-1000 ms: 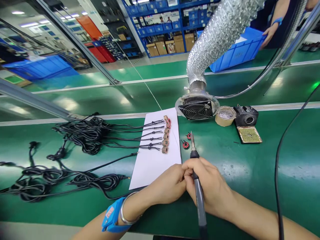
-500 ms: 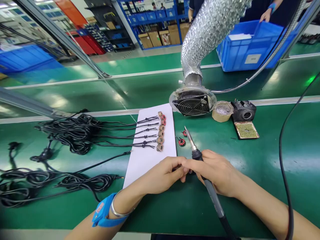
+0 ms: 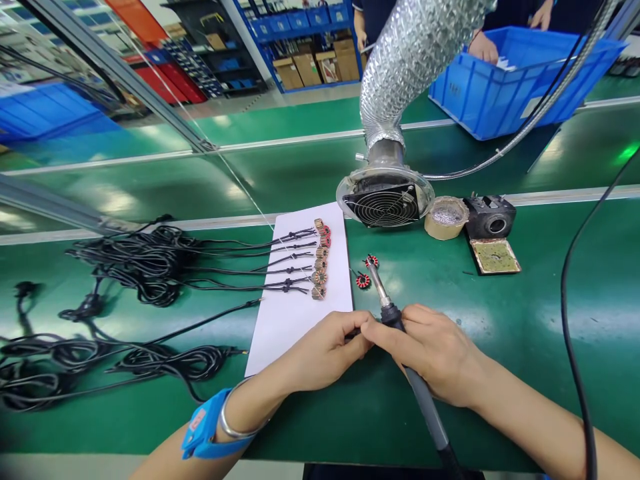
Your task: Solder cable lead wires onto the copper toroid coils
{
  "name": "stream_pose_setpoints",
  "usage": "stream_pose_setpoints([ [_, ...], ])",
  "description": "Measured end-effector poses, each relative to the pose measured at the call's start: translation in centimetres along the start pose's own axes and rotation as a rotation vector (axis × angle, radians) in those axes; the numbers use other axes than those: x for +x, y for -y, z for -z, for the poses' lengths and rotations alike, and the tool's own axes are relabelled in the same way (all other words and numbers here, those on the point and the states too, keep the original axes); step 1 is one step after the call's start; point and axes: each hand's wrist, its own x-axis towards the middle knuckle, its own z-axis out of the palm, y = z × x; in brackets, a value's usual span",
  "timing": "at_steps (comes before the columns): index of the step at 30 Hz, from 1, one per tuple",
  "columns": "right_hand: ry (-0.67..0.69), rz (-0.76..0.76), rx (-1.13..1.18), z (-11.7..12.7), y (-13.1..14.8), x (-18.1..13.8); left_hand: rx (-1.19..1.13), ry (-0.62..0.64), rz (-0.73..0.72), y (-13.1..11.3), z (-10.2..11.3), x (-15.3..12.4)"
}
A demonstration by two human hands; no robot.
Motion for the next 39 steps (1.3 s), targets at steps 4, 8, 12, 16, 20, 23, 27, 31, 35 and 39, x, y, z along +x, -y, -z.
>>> stream_pose_setpoints([
  [4, 0.001, -0.013, -0.031, -0.2, -0.1, -0.4, -0.095, 0.005, 0.009, -0.1, -0.1, 0.2],
  [8, -0.001, 0.027, -0.103, 0.1, 0.7, 0.4, -0.234, 0.044, 0.079, -0.1, -0.3, 0.4],
  [12, -0.013, 0.134, -0.238, 0.5, 1.4, 1.4, -0.359, 0.059, 0.102, 0.5, -0.7, 0.7],
  [16, 0.084, 0.068, -0.263, 0.6, 0.8, 1.3, -0.316, 0.022, 0.079, 1.1, -0.8, 1.2],
  [20, -0.013, -0.191, -0.048, 1.6, 0.5, -0.1, -0.243, -0.036, 0.107, 0.9, -0.6, 1.7],
  [23, -0.255, -0.375, 0.059, 2.7, 1.4, -1.1, -0.199, -0.043, 0.129, 0.5, -0.5, 1.9],
  [27, -0.357, -0.471, 0.154, 3.3, 2.6, -2.1, -0.183, -0.036, 0.136, 0.5, -0.4, 2.0],
  [31, -0.406, -0.539, 0.131, 2.8, 3.1, -2.4, -0.19, -0.032, 0.118, 0.9, -0.4, 1.9],
  [35, -0.369, -0.557, 0.079, 2.4, 3.3, -2.0, -0.164, -0.022, 0.085, 1.0, -0.3, 1.9],
  [39, -0.352, -0.536, 0.084, 2.2, 3.5, -1.6, -0.143, -0.025, 0.064, 0.9, -0.3, 1.8],
])
